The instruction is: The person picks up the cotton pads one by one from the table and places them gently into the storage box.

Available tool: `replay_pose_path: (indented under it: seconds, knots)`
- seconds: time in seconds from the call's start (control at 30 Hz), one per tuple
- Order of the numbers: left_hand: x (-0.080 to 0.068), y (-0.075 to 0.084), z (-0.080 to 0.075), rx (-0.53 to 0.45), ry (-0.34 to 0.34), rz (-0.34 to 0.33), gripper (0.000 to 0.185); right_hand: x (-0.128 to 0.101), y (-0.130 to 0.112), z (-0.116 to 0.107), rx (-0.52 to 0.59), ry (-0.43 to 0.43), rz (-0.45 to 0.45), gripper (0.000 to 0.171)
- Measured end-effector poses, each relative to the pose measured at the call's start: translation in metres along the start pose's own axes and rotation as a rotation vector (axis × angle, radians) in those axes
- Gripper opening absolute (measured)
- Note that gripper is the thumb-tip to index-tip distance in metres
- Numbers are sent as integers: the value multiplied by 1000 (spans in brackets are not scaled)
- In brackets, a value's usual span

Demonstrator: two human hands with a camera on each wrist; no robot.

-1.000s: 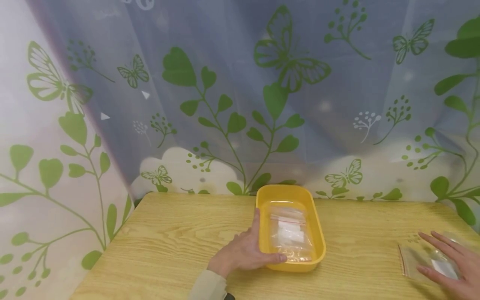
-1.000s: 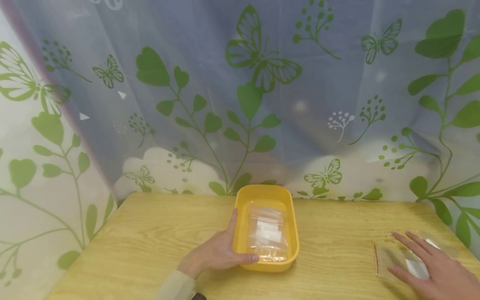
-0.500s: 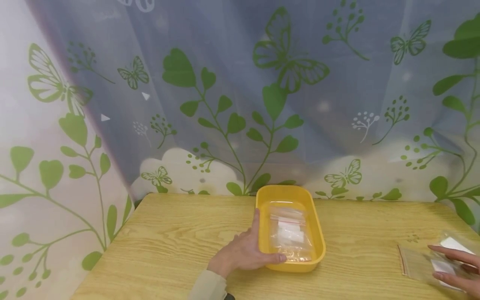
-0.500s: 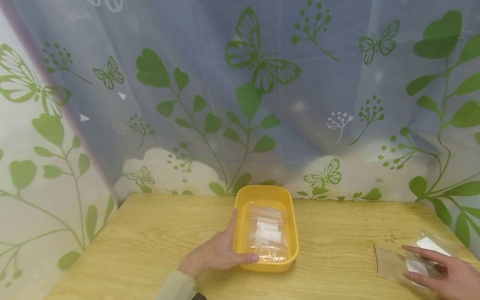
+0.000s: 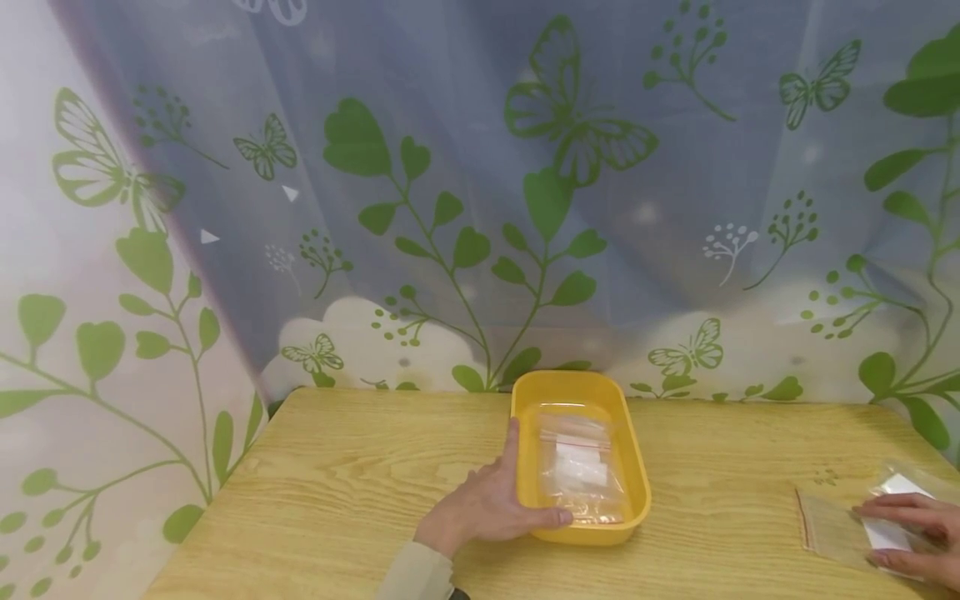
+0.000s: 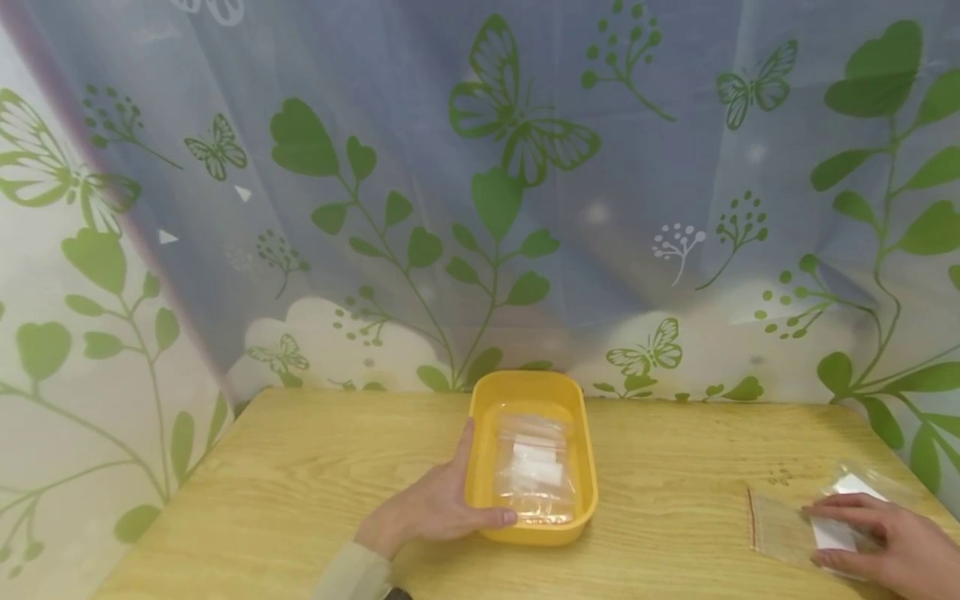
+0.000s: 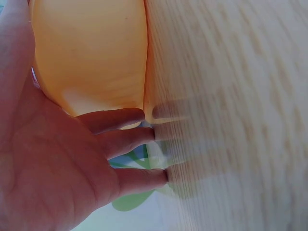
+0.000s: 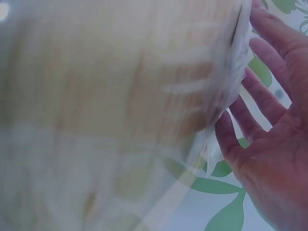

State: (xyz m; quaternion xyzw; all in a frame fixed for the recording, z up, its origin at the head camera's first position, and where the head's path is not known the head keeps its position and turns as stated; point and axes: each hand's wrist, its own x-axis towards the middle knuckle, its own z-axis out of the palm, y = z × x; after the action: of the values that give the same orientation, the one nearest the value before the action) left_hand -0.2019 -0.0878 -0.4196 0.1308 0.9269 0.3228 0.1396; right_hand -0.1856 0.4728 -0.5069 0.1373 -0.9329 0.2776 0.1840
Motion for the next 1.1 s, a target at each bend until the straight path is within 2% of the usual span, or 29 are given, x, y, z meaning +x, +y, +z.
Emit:
replay_pose_path:
  seconds: [0.1,0.23,0.3,0.5,0.6,0.87,1.1]
  knots:
    - [0,0,0,-3,2,4,137,4,-3,-2,-66,-30,37,39]
    - [0,0,0,-3,4,13,138,9,-9,-2,-86,-40,51,34]
    - [1,0,0,-1,4,12,138,12,-11,-2,-65,-35,36,34]
    - [1,0,1,11,3,2,137,12,-13,4,100,52,-98,45]
    - [1,-1,1,10,3,1,136,11,-14,6,139,52,-95,46]
    - [0,-1,1,4,3,2,137,13,-18,3,185,50,-130,44]
    - [1,-1,1,12,1,8,137,15,-24,1,143,33,-96,42]
